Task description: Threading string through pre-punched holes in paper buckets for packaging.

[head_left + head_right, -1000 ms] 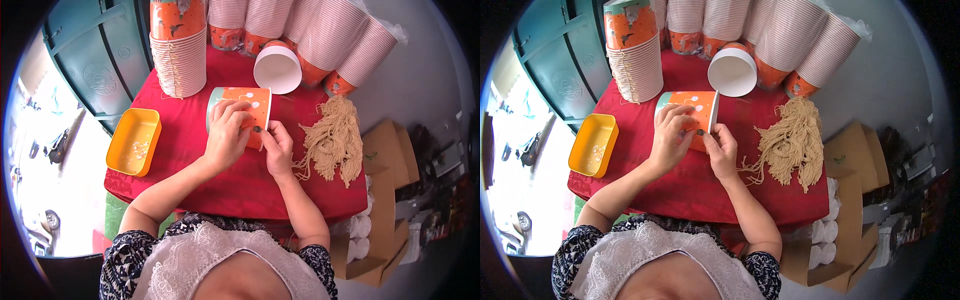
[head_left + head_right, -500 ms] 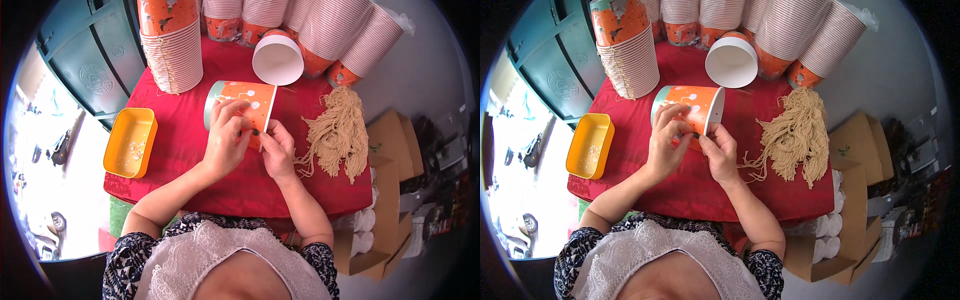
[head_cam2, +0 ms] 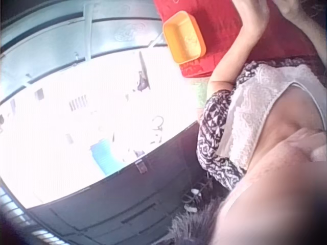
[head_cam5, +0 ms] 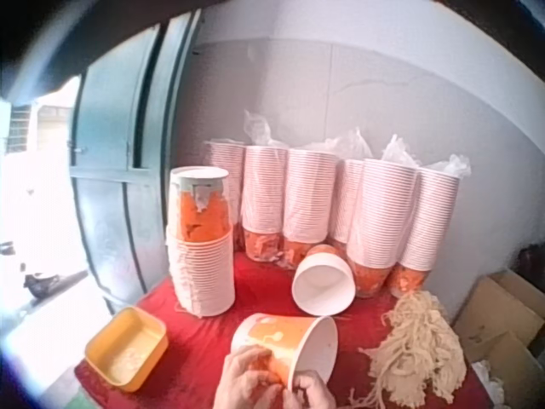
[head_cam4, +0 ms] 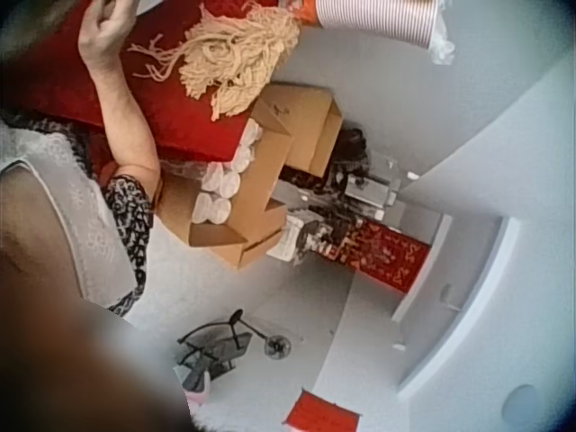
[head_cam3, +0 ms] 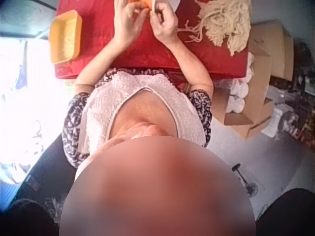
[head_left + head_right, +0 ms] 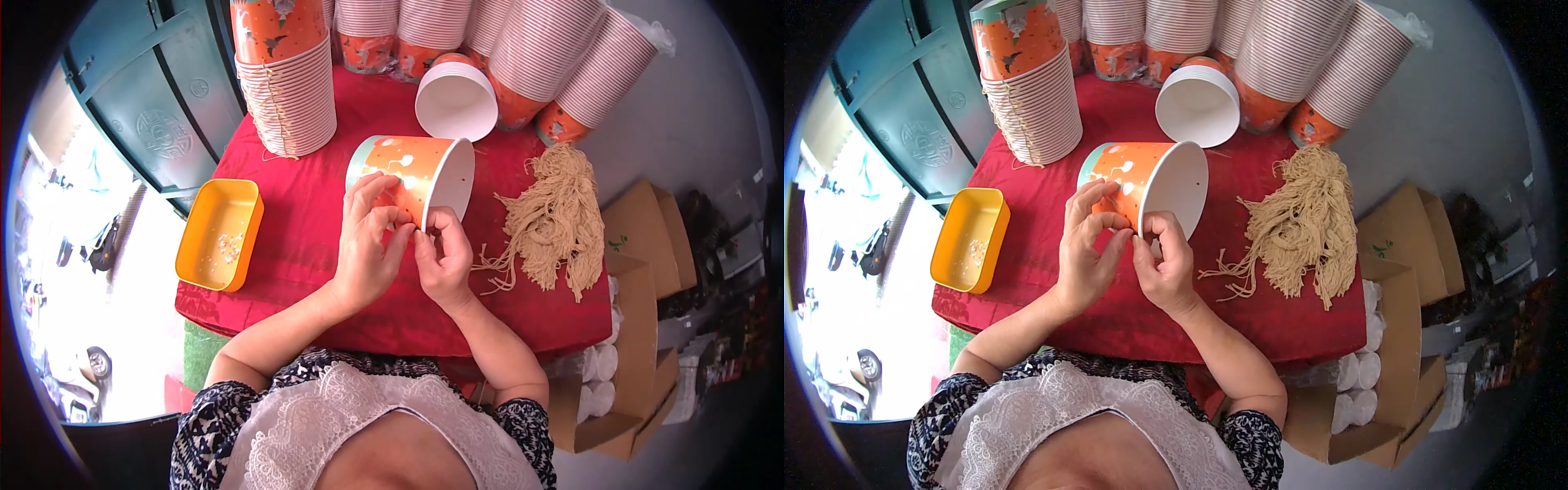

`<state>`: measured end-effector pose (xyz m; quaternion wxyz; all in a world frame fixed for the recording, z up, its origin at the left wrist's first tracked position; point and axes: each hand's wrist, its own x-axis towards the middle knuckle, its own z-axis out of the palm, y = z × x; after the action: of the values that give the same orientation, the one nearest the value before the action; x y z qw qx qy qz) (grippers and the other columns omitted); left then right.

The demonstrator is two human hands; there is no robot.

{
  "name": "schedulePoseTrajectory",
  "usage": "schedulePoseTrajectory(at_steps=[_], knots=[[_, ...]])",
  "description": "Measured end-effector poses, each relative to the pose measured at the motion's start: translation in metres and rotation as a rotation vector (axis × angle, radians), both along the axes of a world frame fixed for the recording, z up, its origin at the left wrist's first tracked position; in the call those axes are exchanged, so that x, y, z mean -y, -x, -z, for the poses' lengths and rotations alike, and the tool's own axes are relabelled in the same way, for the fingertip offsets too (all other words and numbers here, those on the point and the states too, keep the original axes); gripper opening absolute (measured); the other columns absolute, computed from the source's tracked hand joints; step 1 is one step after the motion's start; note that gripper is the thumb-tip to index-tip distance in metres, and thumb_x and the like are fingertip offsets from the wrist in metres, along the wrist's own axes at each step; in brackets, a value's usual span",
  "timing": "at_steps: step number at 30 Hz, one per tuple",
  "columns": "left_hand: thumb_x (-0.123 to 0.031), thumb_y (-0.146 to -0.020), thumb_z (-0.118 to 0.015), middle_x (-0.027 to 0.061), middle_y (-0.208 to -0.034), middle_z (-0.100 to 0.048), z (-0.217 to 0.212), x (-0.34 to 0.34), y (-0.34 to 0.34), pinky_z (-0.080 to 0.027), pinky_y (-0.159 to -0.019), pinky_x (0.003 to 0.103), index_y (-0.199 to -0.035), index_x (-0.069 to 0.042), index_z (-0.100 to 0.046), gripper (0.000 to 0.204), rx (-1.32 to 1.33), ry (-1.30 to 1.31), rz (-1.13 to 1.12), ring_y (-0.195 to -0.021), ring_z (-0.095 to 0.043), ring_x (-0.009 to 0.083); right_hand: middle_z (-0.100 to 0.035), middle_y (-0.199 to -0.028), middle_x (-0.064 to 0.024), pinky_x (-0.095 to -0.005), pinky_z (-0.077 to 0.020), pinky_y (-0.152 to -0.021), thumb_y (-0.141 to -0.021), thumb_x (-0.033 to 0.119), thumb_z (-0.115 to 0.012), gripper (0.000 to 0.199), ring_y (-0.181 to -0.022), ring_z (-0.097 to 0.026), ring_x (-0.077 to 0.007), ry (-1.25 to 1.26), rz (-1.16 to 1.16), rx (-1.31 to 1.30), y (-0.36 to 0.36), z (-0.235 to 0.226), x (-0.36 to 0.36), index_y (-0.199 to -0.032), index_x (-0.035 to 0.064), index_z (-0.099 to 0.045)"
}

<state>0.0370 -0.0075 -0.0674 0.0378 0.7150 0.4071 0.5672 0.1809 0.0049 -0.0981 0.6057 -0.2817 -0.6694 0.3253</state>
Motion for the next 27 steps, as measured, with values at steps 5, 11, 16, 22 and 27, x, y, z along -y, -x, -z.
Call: schedulePoseTrajectory(at_steps=[5, 11, 16, 22, 27], knots=[[0.006, -0.073, -0.074, 0.0202, -0.131, -0.052, 0.003, 0.002, 0.002, -0.041, -0.103, 0.05, -0.091, -0.003, -0.058, 0.026, -0.031, -0.03, -0.032, -0.127, -0.046, 0.0422, -0.06, -0.099, -0.0144, -0.0349, -0.0511, -0.077, -0.083, -0.01, -0.061, 0.024, -0.088, -0.062, -0.0289, -0.162, 0.131, 0.177, 0.004, -0.002, 0.005, -0.104, 0.0002, -0.055], [0.007, -0.073, -0.071, 0.0206, -0.13, -0.053, 0.006, 0.007, 0.006, -0.041, -0.103, 0.049, -0.09, -0.003, -0.057, 0.024, -0.019, -0.03, -0.057, -0.127, -0.047, 0.0414, -0.06, -0.099, -0.0146, -0.0355, -0.0517, -0.072, -0.081, -0.012, -0.063, 0.029, -0.086, -0.063, -0.0298, -0.226, 0.117, 0.193, 0.009, -0.003, 0.006, -0.105, 0.0003, -0.054], [0.007, -0.073, -0.071, 0.0206, -0.126, -0.053, 0.007, 0.011, 0.007, -0.042, -0.102, 0.049, -0.089, -0.003, -0.057, 0.024, 0.028, -0.019, -0.051, -0.125, -0.048, 0.0407, -0.059, -0.1, -0.0153, -0.0363, -0.052, -0.067, -0.079, -0.013, -0.064, 0.031, -0.084, -0.063, -0.0301, -0.272, 0.116, 0.197, 0.012, -0.003, 0.007, -0.105, -0.0001, -0.053], [0.008, -0.072, -0.069, 0.0206, -0.123, -0.054, 0.01, 0.014, 0.009, -0.043, -0.101, 0.048, -0.088, -0.002, -0.056, 0.023, 0.062, 0.026, -0.07, -0.122, -0.049, 0.04, -0.059, -0.1, -0.0157, -0.0376, -0.0522, -0.064, -0.078, -0.013, -0.066, 0.032, -0.082, -0.062, -0.0309, -0.312, 0.112, 0.223, 0.015, -0.003, 0.008, -0.105, -0.0005, -0.053], [0.008, -0.071, -0.069, 0.0207, -0.121, -0.054, 0.009, 0.016, 0.009, -0.043, -0.099, 0.046, -0.085, -0.002, -0.057, 0.021, 0.07, 0.053, -0.08, -0.121, -0.049, 0.0393, -0.059, -0.1, -0.0157, -0.0369, -0.0521, -0.063, -0.076, -0.013, -0.067, 0.033, -0.082, -0.062, -0.0308, -0.342, 0.121, 0.244, 0.016, -0.001, 0.006, -0.104, -0.0002, -0.054]])
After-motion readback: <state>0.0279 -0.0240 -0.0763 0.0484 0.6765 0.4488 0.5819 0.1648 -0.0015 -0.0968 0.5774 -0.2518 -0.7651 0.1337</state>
